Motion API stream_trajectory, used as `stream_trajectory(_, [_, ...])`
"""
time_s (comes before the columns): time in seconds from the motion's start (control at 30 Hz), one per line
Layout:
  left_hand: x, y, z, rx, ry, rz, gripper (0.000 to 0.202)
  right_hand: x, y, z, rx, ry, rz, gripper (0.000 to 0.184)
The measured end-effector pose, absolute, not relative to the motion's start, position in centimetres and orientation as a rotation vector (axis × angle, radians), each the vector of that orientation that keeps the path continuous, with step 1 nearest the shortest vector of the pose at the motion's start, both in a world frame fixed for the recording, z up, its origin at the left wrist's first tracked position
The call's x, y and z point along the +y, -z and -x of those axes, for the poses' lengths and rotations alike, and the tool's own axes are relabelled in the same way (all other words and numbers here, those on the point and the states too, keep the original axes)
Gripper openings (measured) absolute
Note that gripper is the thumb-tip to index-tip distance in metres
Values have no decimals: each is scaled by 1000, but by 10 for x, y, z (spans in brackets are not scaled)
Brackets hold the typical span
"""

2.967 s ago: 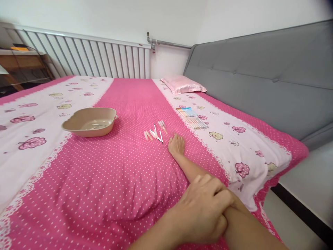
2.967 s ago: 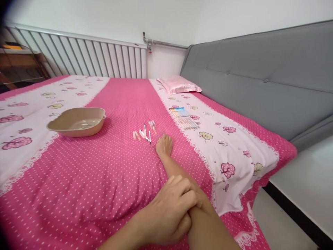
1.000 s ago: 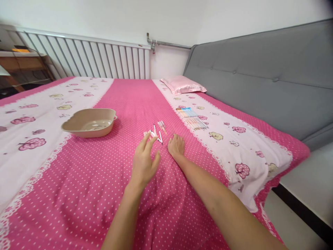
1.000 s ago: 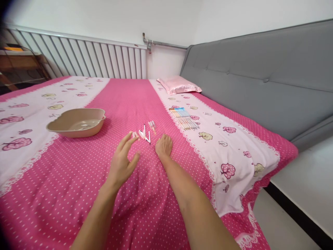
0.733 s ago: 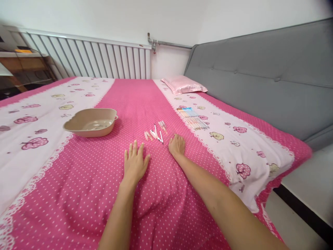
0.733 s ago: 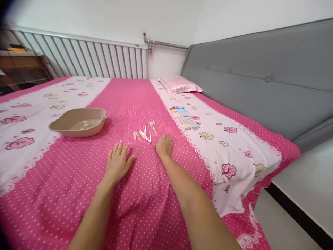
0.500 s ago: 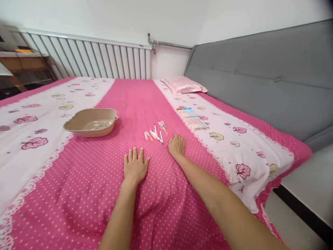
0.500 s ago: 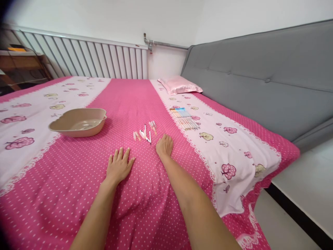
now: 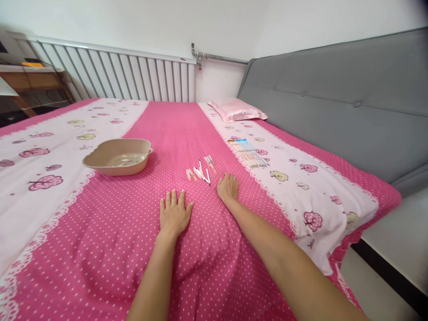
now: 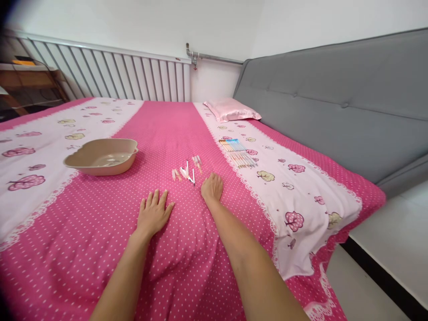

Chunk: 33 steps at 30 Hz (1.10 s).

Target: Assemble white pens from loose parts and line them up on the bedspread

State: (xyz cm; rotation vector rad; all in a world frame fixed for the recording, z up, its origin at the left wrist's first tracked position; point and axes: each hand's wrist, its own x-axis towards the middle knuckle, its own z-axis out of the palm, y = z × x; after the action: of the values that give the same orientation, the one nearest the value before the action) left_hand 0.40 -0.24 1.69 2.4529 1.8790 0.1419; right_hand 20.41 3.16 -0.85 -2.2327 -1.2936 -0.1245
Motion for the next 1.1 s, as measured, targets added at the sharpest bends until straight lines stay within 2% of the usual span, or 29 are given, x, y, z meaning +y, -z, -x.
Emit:
stream_trajectory(0.53, [-3,-16,-4,1893,-148,-2471,62,31,7,-203,-1259,60,2186,34])
stream_trajectory(0.7, [-6,-12,-7,1933,-294,-2469,63,29,5,-203,-1203,-24,2128,37])
stream_trajectory(0.93, [-11,-9,-5,1940,-487,-2479,63,-9,-9,-203,-1116,-310,1964,46])
stream_trajectory(1.03, [-13,-9,-3,1920,-523,-2477,63,-67,-25,-203,-1136,-473,1842,46])
stream_trajectory(1.1, [-14,-9,-3,1914,-542,-2478,63,-121,-34,-206,-1107,-693,1629,44])
